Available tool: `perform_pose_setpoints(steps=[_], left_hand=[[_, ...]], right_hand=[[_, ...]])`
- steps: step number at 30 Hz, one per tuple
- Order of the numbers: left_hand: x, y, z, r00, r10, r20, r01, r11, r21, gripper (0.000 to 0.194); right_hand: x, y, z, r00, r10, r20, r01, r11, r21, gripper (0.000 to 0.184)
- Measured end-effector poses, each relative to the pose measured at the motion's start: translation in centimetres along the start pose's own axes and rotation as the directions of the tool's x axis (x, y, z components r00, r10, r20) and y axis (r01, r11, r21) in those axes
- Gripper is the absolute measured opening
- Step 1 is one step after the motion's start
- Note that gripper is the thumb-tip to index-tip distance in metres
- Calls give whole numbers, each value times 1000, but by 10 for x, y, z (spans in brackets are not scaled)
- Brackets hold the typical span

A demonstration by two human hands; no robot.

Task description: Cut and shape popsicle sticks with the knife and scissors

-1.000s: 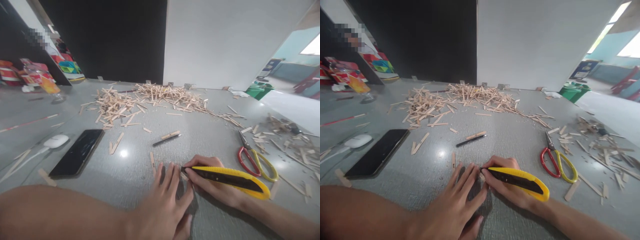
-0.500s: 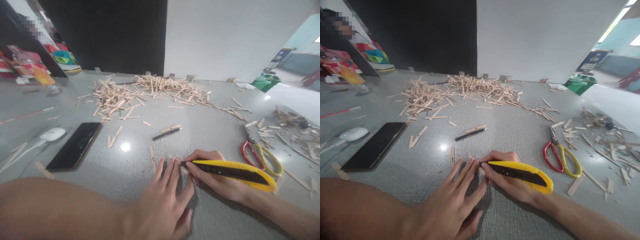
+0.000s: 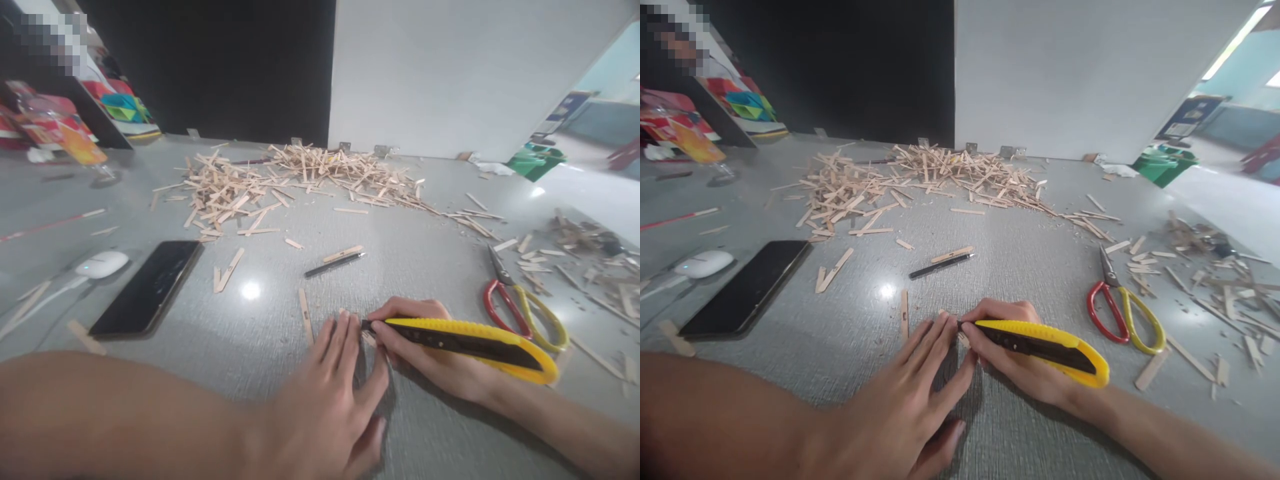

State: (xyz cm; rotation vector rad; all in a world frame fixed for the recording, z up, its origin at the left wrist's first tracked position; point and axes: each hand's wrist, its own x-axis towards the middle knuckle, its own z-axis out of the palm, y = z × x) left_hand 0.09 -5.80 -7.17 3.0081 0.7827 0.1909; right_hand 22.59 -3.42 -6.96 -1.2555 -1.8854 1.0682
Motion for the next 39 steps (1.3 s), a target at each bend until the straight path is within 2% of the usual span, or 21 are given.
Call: perform_pose_setpoints(steps=[5,9,15,24,31,39], left_hand=[[1,-2,-2,1000,16,8,-16,999,32,66],[4,-4,-8,997,68,30,-71,992,104,71],[8,-5,-9,991,129,48,-135,975,178,79],[12,-7,-12,984,156,90,-167,977,133,64],[13,-5,-13,984,143,108,-161,971,175,66],[14,-4,-14,985,129,113,-144,980,139,65]], right_hand=[[0,-2,3,997,-68,-32,64,993,-100,24],[1,-3,2,996,-89,2,89,990,-110,31],[0,-2,0,992,-119,35,122,988,-97,31],[0,2,-1,985,-171,36,174,981,-90,28],[1,1,-1,984,-176,41,179,978,-106,29],[3,0,0,985,-171,1,170,977,-129,35]])
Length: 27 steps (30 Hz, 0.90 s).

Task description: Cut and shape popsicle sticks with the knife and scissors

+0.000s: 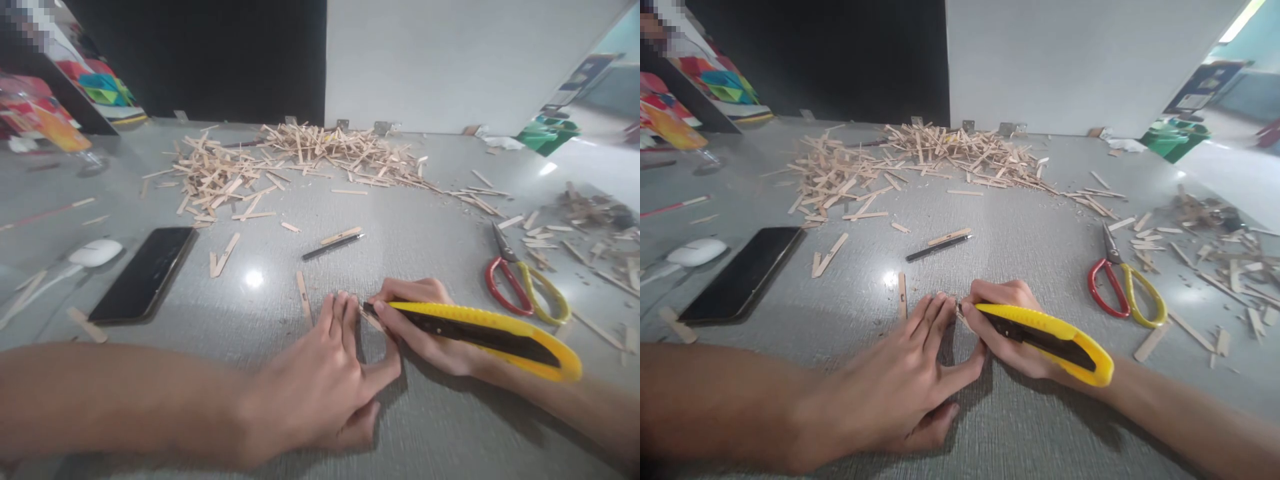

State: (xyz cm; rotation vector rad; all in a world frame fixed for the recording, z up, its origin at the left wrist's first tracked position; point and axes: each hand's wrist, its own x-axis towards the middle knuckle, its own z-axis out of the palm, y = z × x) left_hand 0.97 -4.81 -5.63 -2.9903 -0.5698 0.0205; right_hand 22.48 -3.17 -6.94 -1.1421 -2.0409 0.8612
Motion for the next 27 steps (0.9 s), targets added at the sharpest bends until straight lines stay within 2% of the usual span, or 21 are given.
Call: perform_pose_setpoints(steps=[14,27], left_hand=[[1,-3,2,999,39,-37,-37,998,53,67],[-2,-5,7,993,99,-60,-93,992,89,76]], right_hand=[[-1,3,0,998,-44,-37,45,999,31,32],[-1,5,-2,998,8,-66,-4,998,67,27]])
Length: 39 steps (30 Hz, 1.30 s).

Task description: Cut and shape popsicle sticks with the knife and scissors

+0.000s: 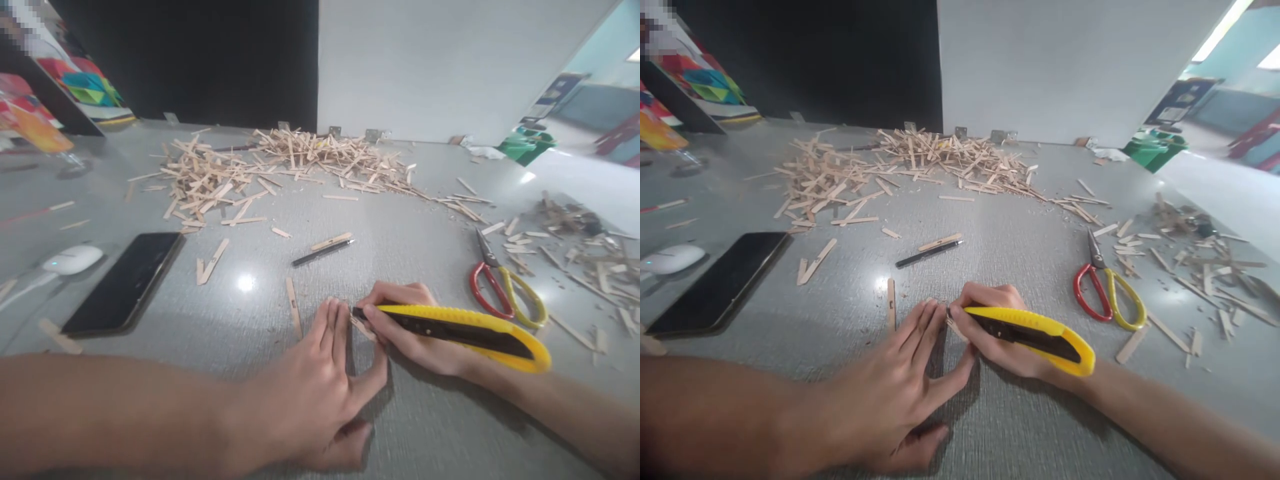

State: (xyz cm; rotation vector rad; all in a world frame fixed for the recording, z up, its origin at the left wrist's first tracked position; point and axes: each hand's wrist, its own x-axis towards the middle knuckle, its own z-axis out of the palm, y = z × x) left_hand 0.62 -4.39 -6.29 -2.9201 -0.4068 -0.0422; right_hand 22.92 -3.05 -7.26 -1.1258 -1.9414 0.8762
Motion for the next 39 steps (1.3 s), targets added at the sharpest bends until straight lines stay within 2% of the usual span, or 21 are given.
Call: perform_pose_setpoints(steps=[5,23,29,39], left_hand=[[0,0,0,1000,1,-10,-1,1000,3,75],[-2,0,1,999,0,-33,1,1000,9,73],[-5,3,2,996,-87,3,87,994,-64,74],[-7,3,1,990,-137,42,142,979,-145,77]], right_hand=[[1,2,1,1000,-19,14,19,1000,12,21],[2,4,1,999,-15,36,16,1000,-14,24],[4,1,-1,997,-17,79,18,1000,-5,26],[2,3,3,997,-60,45,60,998,-4,16]])
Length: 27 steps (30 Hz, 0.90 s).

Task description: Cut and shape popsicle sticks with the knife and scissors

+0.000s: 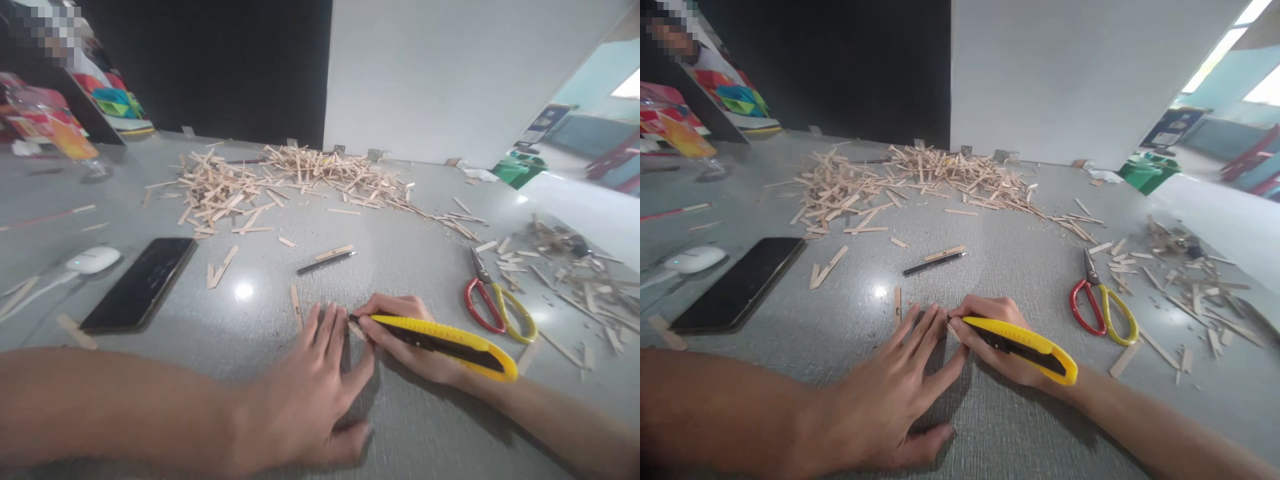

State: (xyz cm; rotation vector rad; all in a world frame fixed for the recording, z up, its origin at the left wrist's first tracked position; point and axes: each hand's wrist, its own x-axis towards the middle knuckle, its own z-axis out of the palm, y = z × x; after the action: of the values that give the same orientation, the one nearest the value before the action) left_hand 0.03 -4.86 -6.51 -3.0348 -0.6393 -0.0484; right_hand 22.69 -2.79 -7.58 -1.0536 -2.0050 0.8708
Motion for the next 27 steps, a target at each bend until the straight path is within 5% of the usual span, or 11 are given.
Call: perform_pose_setpoints(steps=[27], left_hand=[[-1,-1,5,1000,7,-7,-7,1000,-17,77]], right_hand=[[1,-2,0,1000,3,2,-3,1000,6,17]])
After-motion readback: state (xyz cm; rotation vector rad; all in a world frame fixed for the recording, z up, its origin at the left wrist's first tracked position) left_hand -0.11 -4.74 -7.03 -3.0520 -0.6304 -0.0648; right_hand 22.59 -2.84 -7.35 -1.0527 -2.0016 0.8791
